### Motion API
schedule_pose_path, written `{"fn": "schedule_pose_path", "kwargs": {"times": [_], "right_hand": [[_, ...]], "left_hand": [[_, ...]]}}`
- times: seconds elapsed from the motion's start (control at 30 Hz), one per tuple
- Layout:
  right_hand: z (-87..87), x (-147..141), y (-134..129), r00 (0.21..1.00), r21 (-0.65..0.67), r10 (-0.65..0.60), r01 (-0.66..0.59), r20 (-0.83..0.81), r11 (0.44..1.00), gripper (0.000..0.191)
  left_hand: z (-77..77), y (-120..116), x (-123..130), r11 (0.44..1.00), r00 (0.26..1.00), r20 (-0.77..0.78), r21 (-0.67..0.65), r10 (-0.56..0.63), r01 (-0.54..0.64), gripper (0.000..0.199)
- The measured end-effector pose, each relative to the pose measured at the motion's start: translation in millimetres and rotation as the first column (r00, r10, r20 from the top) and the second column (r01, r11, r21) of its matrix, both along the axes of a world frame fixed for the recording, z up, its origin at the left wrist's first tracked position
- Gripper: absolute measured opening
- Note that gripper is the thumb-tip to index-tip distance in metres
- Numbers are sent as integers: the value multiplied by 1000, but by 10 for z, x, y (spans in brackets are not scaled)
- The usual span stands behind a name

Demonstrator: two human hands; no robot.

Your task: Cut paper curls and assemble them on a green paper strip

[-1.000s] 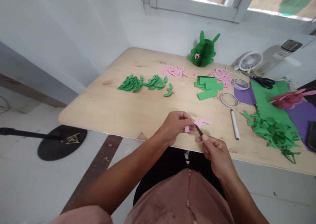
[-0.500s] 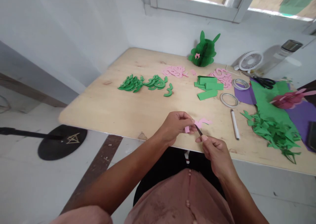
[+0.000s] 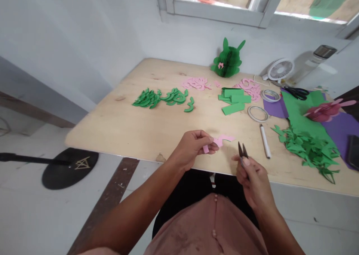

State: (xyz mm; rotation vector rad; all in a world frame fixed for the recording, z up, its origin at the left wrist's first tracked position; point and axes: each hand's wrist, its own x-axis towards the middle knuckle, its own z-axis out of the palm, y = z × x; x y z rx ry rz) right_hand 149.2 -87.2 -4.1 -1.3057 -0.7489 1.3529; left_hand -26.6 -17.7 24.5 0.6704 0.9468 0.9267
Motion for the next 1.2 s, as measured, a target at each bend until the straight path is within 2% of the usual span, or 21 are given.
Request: {"fn": "schedule_pose_path", "kwargs": {"times": [0.13,0.23,0.57,0.87,1.2], "right_hand": [[61,-72,131,989,15,-148,148,-22,989,37],[92,-148,222,982,9,-181,182,-61,983,34],[64,-192,303,977,-4,-209,209,-49,978,38],[57,-192,313,978,17,-206,206,-18,978,38],[47,-188,301,977,16,-210,211,-39,977,35]], "left_hand": [[-14,-81,41,1000,1000,20,-11,3,-3,16],[-34,-134,78,1000,999,32,-9,0,0,17],[-67,-184,107,1000,1000,-1,-6,-4,4,20],[-82,-194,16,994,998,7,-82,-66,66,22],[-81,-202,-50,993,995,-33,-73,-94,92,24]]}}
